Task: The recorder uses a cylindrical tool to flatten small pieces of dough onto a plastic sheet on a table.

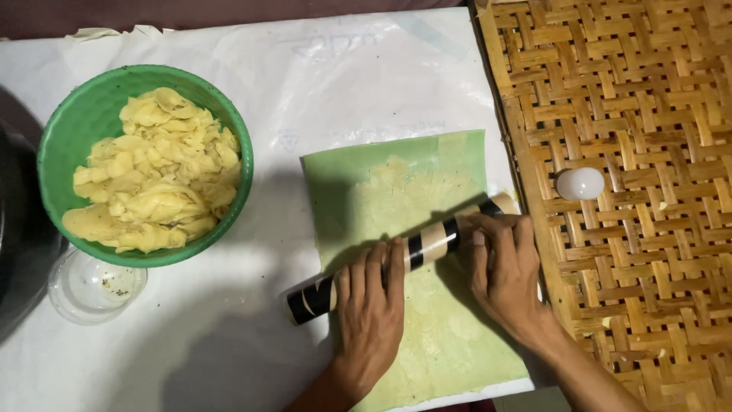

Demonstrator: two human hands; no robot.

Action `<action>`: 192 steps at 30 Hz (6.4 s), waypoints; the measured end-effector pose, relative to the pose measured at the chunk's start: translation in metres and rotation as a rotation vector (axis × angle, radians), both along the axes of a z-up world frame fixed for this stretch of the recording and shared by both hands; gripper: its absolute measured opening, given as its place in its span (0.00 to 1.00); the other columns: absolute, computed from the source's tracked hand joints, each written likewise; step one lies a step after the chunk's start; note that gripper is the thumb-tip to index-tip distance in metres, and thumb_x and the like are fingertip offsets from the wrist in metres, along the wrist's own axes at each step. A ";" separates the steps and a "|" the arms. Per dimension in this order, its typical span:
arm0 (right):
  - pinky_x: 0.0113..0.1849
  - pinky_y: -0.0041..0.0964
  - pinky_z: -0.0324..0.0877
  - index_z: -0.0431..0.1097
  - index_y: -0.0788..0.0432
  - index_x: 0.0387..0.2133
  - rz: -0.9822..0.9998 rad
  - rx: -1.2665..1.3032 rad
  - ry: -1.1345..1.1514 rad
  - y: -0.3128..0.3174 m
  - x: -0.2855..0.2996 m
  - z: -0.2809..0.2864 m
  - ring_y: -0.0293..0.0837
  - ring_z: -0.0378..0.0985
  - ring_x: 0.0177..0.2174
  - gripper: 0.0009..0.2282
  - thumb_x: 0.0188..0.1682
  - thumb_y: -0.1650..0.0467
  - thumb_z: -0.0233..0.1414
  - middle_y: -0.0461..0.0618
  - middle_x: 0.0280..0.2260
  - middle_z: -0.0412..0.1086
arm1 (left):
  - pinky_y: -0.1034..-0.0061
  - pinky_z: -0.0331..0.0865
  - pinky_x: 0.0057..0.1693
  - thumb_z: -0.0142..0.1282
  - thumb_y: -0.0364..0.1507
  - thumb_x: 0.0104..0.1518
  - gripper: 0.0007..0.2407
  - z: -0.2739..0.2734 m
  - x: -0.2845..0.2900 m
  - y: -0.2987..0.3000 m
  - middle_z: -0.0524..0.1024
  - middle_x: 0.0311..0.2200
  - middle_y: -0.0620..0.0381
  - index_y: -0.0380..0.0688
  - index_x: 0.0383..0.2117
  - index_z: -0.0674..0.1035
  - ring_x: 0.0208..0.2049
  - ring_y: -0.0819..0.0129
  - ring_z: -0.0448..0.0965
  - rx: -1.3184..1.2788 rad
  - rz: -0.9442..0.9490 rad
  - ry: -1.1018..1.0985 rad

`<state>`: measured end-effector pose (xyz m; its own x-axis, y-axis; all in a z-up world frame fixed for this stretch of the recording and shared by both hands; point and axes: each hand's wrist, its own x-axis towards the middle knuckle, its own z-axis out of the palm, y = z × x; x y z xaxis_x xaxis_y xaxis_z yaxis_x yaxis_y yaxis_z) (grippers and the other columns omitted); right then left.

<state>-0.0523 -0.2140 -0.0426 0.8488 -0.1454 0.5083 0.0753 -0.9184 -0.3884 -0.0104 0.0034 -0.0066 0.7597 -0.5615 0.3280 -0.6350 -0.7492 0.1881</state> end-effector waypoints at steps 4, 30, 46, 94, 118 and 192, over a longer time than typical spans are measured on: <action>0.28 0.34 0.62 0.64 0.67 0.47 0.083 0.040 0.050 0.012 0.006 0.011 0.47 0.63 0.34 0.08 0.59 0.76 0.40 0.65 0.44 0.69 | 0.54 0.63 0.65 0.47 0.21 0.62 0.21 0.002 -0.006 0.005 0.71 0.58 0.43 0.40 0.64 0.68 0.60 0.49 0.70 -0.040 -0.091 0.048; 0.38 0.53 0.73 0.76 0.52 0.47 0.044 0.251 0.205 -0.006 0.106 0.025 0.60 0.77 0.41 0.11 0.52 0.68 0.60 0.52 0.39 0.65 | 0.37 0.61 0.64 0.52 0.46 0.62 0.30 0.000 0.065 -0.021 0.65 0.62 0.25 0.28 0.59 0.72 0.66 0.35 0.64 -0.094 -0.010 -0.190; 0.39 0.50 0.74 0.76 0.59 0.44 0.086 0.286 0.408 -0.004 0.106 0.010 0.59 0.81 0.34 0.09 0.54 0.69 0.52 0.58 0.29 0.75 | 0.50 0.50 0.71 0.63 0.36 0.56 0.29 -0.001 0.042 -0.002 0.65 0.61 0.28 0.26 0.59 0.70 0.67 0.38 0.61 -0.240 -0.087 0.072; 0.40 0.48 0.79 0.82 0.54 0.30 0.263 -0.113 0.481 0.027 0.099 0.061 0.54 0.76 0.42 0.09 0.40 0.76 0.54 0.50 0.41 0.74 | 0.67 0.69 0.48 0.58 0.35 0.62 0.13 -0.009 0.063 0.025 0.81 0.41 0.50 0.42 0.47 0.83 0.46 0.56 0.79 -0.384 -0.173 0.122; 0.61 0.51 0.56 0.65 0.57 0.62 0.094 -0.392 0.165 0.012 0.095 0.032 0.53 0.63 0.63 0.22 0.62 0.59 0.36 0.57 0.61 0.66 | 0.57 0.64 0.64 0.55 0.35 0.63 0.19 -0.016 0.099 -0.008 0.73 0.53 0.39 0.36 0.57 0.73 0.58 0.49 0.72 -0.161 -0.222 -0.206; 0.66 0.53 0.42 0.54 0.59 0.69 -0.013 -0.238 0.394 0.012 0.125 0.028 0.61 0.48 0.68 0.27 0.61 0.57 0.34 0.66 0.66 0.55 | 0.46 0.63 0.65 0.53 0.33 0.63 0.21 -0.010 0.096 -0.004 0.73 0.59 0.42 0.34 0.60 0.72 0.61 0.49 0.72 -0.159 -0.140 -0.190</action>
